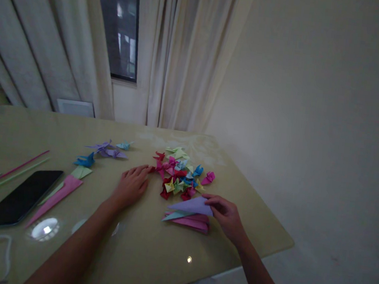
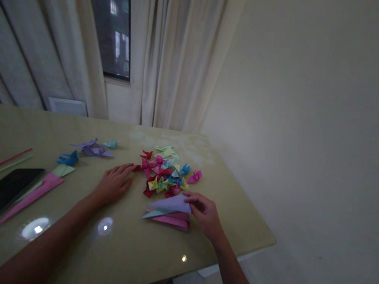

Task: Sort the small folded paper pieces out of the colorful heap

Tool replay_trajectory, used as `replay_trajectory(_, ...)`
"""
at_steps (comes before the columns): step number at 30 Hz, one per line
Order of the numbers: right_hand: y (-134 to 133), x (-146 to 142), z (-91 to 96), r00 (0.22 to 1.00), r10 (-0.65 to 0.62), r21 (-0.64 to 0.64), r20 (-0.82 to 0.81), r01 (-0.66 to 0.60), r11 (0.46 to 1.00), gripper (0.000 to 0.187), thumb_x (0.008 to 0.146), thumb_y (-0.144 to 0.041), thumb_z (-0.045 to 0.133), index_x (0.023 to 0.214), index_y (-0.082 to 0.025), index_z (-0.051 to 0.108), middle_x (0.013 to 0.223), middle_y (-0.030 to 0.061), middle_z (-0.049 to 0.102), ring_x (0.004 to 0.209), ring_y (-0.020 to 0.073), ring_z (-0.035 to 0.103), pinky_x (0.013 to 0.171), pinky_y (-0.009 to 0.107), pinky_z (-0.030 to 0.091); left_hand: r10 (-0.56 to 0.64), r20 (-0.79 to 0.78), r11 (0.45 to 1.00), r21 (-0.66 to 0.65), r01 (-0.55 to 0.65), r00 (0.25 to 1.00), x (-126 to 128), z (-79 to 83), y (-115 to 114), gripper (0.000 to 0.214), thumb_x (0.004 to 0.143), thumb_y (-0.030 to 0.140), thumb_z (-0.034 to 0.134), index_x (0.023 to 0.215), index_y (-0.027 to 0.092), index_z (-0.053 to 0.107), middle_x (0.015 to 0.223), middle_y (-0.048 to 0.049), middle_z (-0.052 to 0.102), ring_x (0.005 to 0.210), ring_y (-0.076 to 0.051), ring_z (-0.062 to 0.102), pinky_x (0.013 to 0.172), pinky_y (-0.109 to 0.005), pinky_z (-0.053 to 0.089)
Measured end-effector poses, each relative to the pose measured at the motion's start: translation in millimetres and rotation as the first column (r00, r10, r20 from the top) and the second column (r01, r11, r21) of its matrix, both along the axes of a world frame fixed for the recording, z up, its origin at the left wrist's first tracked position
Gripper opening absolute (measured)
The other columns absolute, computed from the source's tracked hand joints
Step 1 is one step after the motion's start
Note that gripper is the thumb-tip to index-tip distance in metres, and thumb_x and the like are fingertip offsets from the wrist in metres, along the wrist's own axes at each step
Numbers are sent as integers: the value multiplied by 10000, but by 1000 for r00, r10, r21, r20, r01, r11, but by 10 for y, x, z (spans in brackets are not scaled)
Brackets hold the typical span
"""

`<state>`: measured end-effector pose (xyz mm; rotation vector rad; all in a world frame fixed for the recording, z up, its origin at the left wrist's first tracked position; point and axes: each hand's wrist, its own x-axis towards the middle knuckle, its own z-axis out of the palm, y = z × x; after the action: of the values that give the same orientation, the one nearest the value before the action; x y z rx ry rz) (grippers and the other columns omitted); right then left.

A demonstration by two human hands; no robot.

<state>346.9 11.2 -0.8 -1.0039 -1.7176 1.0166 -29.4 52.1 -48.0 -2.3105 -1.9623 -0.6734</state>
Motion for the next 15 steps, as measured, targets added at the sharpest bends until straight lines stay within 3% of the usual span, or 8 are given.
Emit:
replay_trajectory(5,-28,-43,41,999,34,-80,-19,-35,996,280,866,-477,791,931,-204,796,1190,149,788,1086,282,753,943,400,599,-57,80,997,47,53,995,-29,-49,18,523,1008,295,431,1515,204,520,1490,-156,605,1284,-301,618,1102,-490,475)
replay_trajectory(10,-35,-79,85,990,-141,-83,-25,139,987,322,854,-510,792,890,-191,755,774,37,731,677,172,663,630,268,530,-143,220,985,123,118,965,-73,-83,58,405,986,252,425,1339,170,606,1319,-155,653,1198,-264,667,1081,-408,531)
replay_trajectory(15,-24,-125,66,990,-115,-241,76,130,962,406,747,-538,846,858,-170,714,689,19,695,600,164,621,583,273,487,-128,290,989,112,99,949,-102,-22,20,298,963,243,449,1167,219,666,1204,-112,689,1076,-247,705,979,-365,571)
